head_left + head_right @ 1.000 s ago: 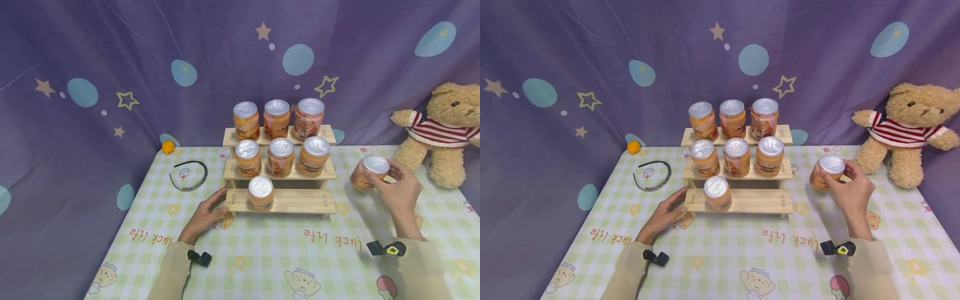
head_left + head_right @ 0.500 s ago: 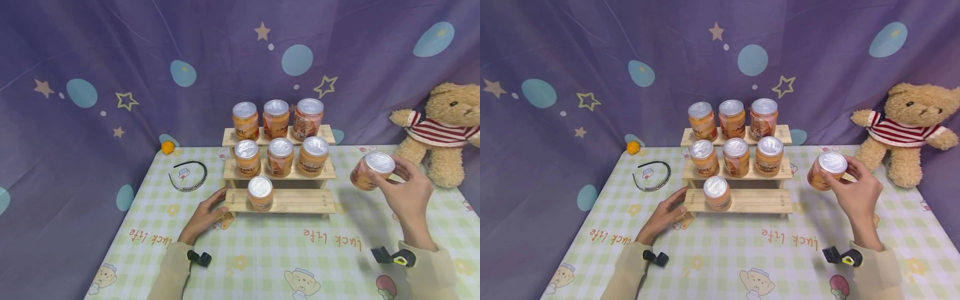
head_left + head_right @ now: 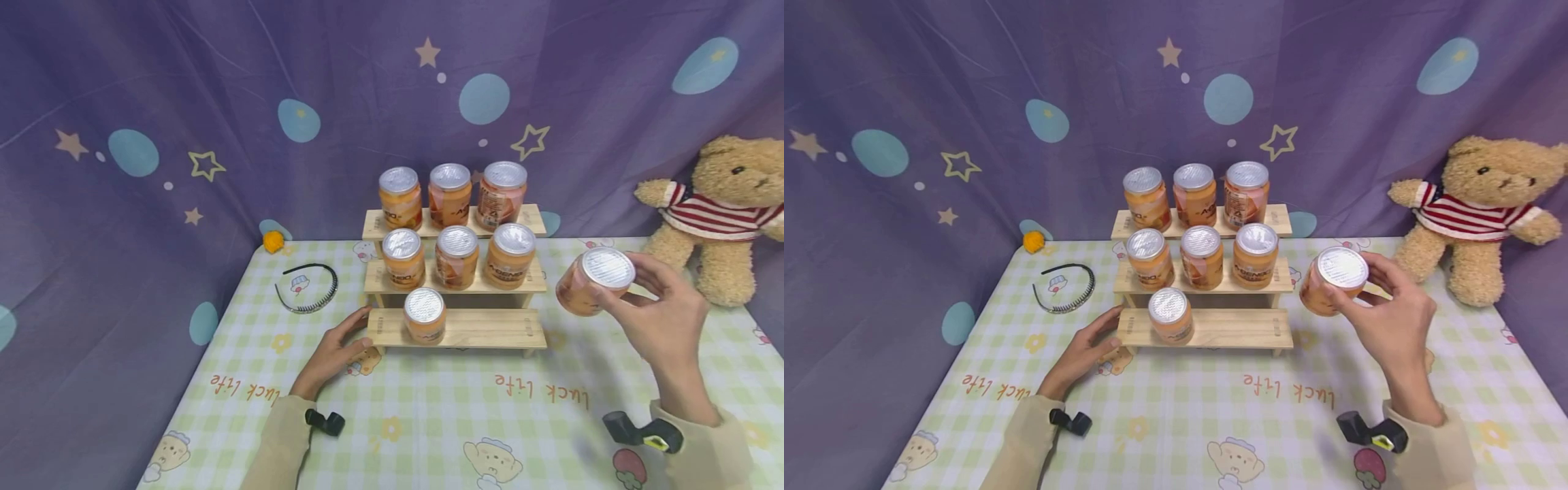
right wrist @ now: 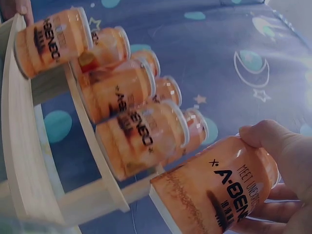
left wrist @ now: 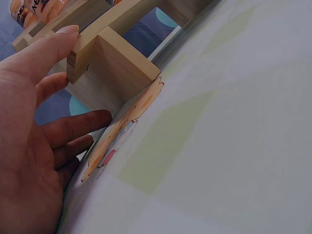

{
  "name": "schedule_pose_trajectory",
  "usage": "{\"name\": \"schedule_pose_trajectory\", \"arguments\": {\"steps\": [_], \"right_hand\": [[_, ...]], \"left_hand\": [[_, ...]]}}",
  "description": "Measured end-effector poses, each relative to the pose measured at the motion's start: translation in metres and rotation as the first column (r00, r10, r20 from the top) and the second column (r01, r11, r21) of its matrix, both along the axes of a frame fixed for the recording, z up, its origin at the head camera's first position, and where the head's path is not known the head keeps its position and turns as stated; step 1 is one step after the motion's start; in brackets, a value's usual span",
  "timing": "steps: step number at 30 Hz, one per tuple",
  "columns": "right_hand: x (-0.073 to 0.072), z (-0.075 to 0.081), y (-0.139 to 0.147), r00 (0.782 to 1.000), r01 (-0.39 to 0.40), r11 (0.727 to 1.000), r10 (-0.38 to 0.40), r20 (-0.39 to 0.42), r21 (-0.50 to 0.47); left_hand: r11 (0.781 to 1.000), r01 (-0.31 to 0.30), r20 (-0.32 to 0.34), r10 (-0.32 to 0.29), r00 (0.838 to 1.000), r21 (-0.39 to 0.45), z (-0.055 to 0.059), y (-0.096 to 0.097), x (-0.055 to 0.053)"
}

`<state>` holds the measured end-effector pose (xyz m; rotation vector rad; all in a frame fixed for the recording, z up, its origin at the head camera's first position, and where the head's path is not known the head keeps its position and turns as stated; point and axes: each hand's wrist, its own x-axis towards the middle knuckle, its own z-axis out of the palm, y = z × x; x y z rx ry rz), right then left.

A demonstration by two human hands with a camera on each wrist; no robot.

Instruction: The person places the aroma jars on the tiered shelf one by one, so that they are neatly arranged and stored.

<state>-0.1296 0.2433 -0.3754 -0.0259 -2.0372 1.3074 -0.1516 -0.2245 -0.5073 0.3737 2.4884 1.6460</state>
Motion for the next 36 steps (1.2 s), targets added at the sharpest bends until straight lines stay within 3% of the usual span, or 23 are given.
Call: {"name": "schedule_pose_trajectory", "arguments": {"steps": [9,19,36], "right_hand": [[0.004,0.003,-0.019,0.995,-0.1,0.994,0.101,-0.019,0.046],[0.006,0.002,-0.045,0.982,-0.177,0.984,0.174,0.074,0.032],[-0.002,-0.025,-0.075,0.948,-0.302,0.952,0.295,0.122,0.049]], "left_hand": [[1.0,-0.001,0.001,0.001,1.0,0.002,-0.001,0.0,0.0],[1.0,0.005,-0.005,-0.005,1.0,-0.01,0.001,0.0,0.0],[1.0,0.014,-0.025,-0.014,1.0,-0.014,0.0,-0.001,0.001]]}}
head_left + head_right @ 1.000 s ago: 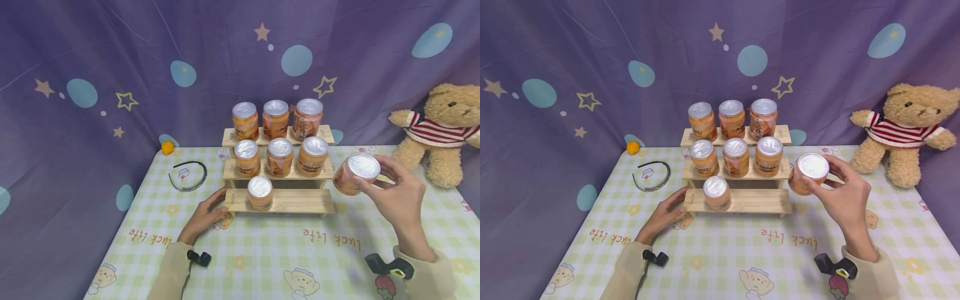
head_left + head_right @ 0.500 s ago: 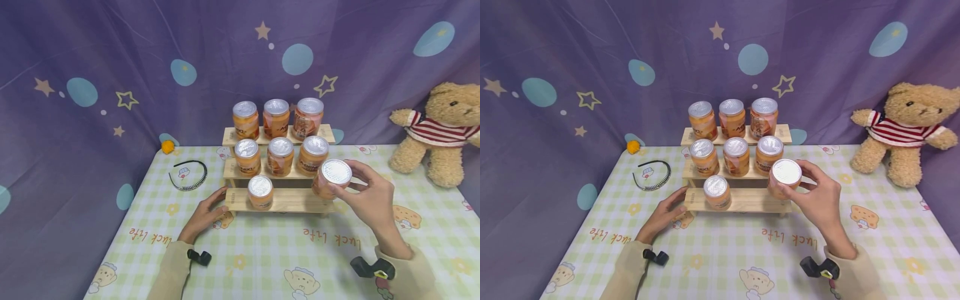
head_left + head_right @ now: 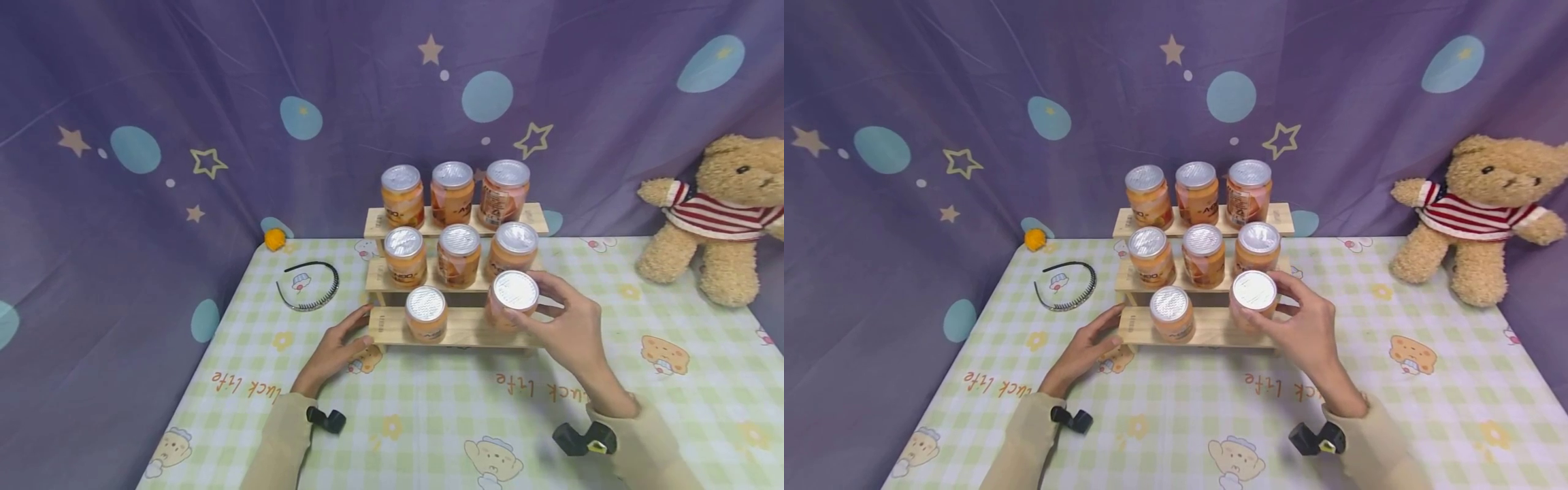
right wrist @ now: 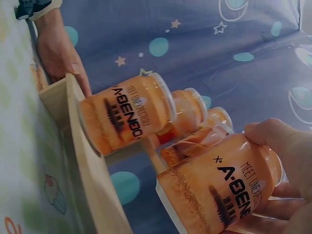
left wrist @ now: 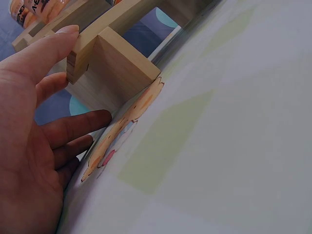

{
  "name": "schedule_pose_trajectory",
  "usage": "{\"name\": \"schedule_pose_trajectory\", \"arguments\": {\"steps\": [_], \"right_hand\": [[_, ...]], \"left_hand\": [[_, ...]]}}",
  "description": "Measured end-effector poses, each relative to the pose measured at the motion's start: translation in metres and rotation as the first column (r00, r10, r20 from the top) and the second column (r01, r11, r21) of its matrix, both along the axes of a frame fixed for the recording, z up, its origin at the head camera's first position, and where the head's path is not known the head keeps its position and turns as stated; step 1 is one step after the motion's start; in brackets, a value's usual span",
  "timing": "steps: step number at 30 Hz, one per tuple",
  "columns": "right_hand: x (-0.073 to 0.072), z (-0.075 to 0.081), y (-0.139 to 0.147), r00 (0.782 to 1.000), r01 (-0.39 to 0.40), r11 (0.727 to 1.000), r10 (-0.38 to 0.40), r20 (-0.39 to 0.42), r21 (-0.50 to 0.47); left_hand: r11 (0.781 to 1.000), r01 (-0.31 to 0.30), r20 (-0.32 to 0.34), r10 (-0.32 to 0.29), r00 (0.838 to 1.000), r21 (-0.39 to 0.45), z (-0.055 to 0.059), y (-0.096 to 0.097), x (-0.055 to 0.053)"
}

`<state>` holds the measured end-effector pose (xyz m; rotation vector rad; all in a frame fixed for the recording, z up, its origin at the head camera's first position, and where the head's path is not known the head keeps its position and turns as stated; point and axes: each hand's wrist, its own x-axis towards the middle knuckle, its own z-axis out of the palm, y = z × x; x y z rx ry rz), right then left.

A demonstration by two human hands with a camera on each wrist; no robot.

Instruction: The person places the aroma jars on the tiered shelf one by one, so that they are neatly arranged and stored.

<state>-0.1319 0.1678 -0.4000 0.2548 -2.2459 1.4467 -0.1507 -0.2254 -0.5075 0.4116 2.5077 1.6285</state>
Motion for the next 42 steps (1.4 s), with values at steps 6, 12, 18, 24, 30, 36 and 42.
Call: {"name": "schedule_pose_trajectory", "arguments": {"steps": [6,12,18,24,30,36,42], "right_hand": [[-0.002,-0.009,-0.007,0.999,-0.033,0.999,0.033,-0.001,-0.01],[-0.002,-0.018,-0.011,0.998,-0.068,0.998,0.068,0.012,-0.001],[-0.003,-0.023,-0.014,0.997,-0.08,0.997,0.08,0.016,0.008],[-0.003,-0.028,-0.015,0.996,-0.077,0.997,0.076,0.037,0.027],[-0.003,-0.031,-0.014,0.995,-0.09,0.996,0.088,0.052,0.024],[-0.003,-0.032,-0.013,0.992,-0.112,0.993,0.111,0.063,0.023],[-0.003,-0.031,-0.011,0.987,-0.134,0.989,0.128,0.101,0.057]], "left_hand": [[1.0,-0.002,0.002,0.001,1.0,0.002,0.0,0.0,0.0],[1.0,0.002,0.001,-0.002,1.0,0.01,-0.001,0.0,0.0],[1.0,-0.002,0.017,0.002,1.0,0.014,0.0,0.0,0.0],[1.0,0.001,0.033,-0.001,0.999,-0.002,0.0,0.0,-0.001],[1.0,-0.002,0.026,0.002,1.0,0.002,0.0,-0.001,-0.001],[1.0,0.001,0.008,-0.002,1.0,0.02,-0.001,-0.002,0.0],[1.0,0.009,-0.008,-0.009,1.0,0.009,-0.001,-0.002,-0.001]]}}
